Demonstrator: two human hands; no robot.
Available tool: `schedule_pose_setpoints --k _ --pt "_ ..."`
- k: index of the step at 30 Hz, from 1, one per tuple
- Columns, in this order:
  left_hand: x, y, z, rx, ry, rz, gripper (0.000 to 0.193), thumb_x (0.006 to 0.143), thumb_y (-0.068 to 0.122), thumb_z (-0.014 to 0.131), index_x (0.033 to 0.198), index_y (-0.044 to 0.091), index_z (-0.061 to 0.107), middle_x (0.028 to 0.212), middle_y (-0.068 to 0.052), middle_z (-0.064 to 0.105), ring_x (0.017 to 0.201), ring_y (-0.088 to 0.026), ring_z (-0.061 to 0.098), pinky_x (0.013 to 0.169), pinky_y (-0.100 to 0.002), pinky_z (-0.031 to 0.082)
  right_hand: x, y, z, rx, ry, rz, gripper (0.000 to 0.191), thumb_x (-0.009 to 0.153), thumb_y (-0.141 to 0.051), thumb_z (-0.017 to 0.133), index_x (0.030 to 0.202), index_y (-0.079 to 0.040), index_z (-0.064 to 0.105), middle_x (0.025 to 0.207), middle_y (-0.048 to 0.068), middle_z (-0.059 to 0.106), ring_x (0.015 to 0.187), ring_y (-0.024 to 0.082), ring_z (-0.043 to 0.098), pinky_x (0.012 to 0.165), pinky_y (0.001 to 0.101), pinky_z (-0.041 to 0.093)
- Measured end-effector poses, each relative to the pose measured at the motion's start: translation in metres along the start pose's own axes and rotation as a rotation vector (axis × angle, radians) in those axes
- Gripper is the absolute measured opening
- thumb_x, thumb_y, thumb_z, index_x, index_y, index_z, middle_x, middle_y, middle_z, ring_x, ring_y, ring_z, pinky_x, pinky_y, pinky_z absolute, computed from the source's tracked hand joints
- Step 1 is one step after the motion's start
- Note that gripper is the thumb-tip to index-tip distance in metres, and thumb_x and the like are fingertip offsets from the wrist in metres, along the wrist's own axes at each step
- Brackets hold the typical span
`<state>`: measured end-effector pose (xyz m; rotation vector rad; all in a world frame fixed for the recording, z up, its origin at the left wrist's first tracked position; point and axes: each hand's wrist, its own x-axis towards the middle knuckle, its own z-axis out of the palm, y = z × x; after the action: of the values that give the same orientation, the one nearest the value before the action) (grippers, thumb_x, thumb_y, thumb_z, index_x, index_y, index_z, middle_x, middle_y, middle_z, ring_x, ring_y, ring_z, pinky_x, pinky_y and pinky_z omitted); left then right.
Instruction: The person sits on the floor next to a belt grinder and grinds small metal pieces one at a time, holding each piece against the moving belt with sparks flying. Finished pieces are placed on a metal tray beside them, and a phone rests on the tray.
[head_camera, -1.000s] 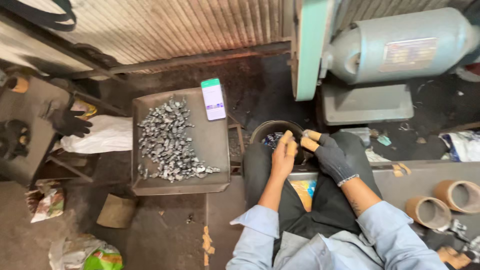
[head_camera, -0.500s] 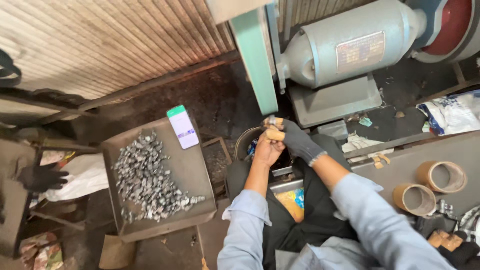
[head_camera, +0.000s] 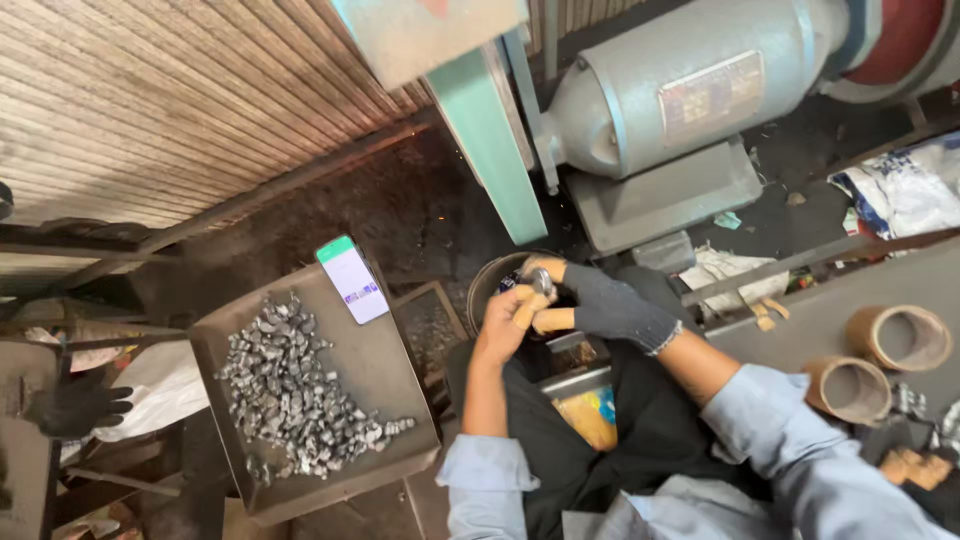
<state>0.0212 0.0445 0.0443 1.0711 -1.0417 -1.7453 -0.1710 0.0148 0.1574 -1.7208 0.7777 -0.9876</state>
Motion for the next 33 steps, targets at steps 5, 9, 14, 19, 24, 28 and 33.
schedule_pose_setpoints --k 5,9,14,19,24,28,33 --pt "-0.041 0.026 0.027 0.873 0.175 0.197 0.021 0.099 0.022 0.074 0.105 0.002 0.076 0.087 -0.014 0.075 0.078 -0.022 0.074 0.068 -0.030 0.056 -0.032 -0.024 0.000 -0.757 -0.048 -0.212 0.046 0.081 -0.025 0.076 0.120 -0.005 0.064 0.117 0.017 0.068 0.112 0.035 0.062 0.094 0.0448 0.049" --pt "-0.051 0.010 0.068 0.656 0.430 0.421 0.041 0.093 0.015 0.072 0.130 0.000 0.063 0.094 -0.015 0.075 0.078 -0.021 0.074 0.070 -0.030 0.059 -0.043 0.008 0.015 -0.080 0.150 0.387 0.032 0.093 -0.029 0.069 0.115 -0.005 0.069 0.110 0.009 0.072 0.104 0.022 0.064 0.090 0.0381 0.053" --pt "-0.031 -0.017 0.067 0.555 0.536 0.429 0.045 0.096 0.011 0.074 0.139 0.004 0.062 0.099 -0.011 0.073 0.076 -0.015 0.070 0.067 -0.030 0.058 -0.043 0.059 0.034 1.047 0.189 0.717 0.031 0.098 -0.031 0.064 0.110 -0.003 0.064 0.103 0.007 0.068 0.092 0.016 0.064 0.082 0.0344 0.053" --pt "0.040 -0.025 0.019 -0.394 0.591 0.202 0.037 0.099 0.015 0.069 0.135 0.006 0.068 0.099 -0.002 0.069 0.072 -0.009 0.059 0.059 -0.024 0.046 -0.004 0.095 0.056 1.060 0.031 0.452 0.035 0.098 -0.024 0.068 0.124 -0.003 0.059 0.110 0.003 0.062 0.099 0.012 0.056 0.086 0.0288 0.047" --pt "0.059 -0.019 -0.005 -0.656 0.618 0.197 0.032 0.096 0.008 0.070 0.127 0.001 0.069 0.100 -0.002 0.068 0.080 -0.008 0.062 0.072 -0.024 0.052 0.013 0.099 0.062 0.753 -0.031 0.469 0.051 0.095 -0.019 0.069 0.138 -0.001 0.050 0.118 0.006 0.055 0.110 0.011 0.052 0.094 0.0300 0.046" --pt "0.023 -0.028 -0.002 -0.531 0.531 0.329 0.029 0.101 0.012 0.077 0.125 -0.004 0.074 0.080 -0.002 0.065 0.060 -0.006 0.050 0.052 -0.020 0.040 -0.002 0.078 0.049 0.334 -0.176 0.109 0.082 0.088 -0.021 0.072 0.154 0.005 0.031 0.152 0.012 0.047 0.141 0.015 0.039 0.113 0.0321 0.033" --pt "-0.002 -0.040 0.020 0.549 0.487 0.254 0.021 0.085 0.008 0.082 0.104 0.001 0.076 0.082 -0.003 0.074 0.071 -0.010 0.066 0.065 -0.028 0.055 -0.022 0.038 0.024 -0.070 0.045 0.655 0.057 0.092 -0.037 0.073 0.137 -0.003 0.063 0.128 0.010 0.068 0.118 0.015 0.059 0.102 0.0306 0.046"
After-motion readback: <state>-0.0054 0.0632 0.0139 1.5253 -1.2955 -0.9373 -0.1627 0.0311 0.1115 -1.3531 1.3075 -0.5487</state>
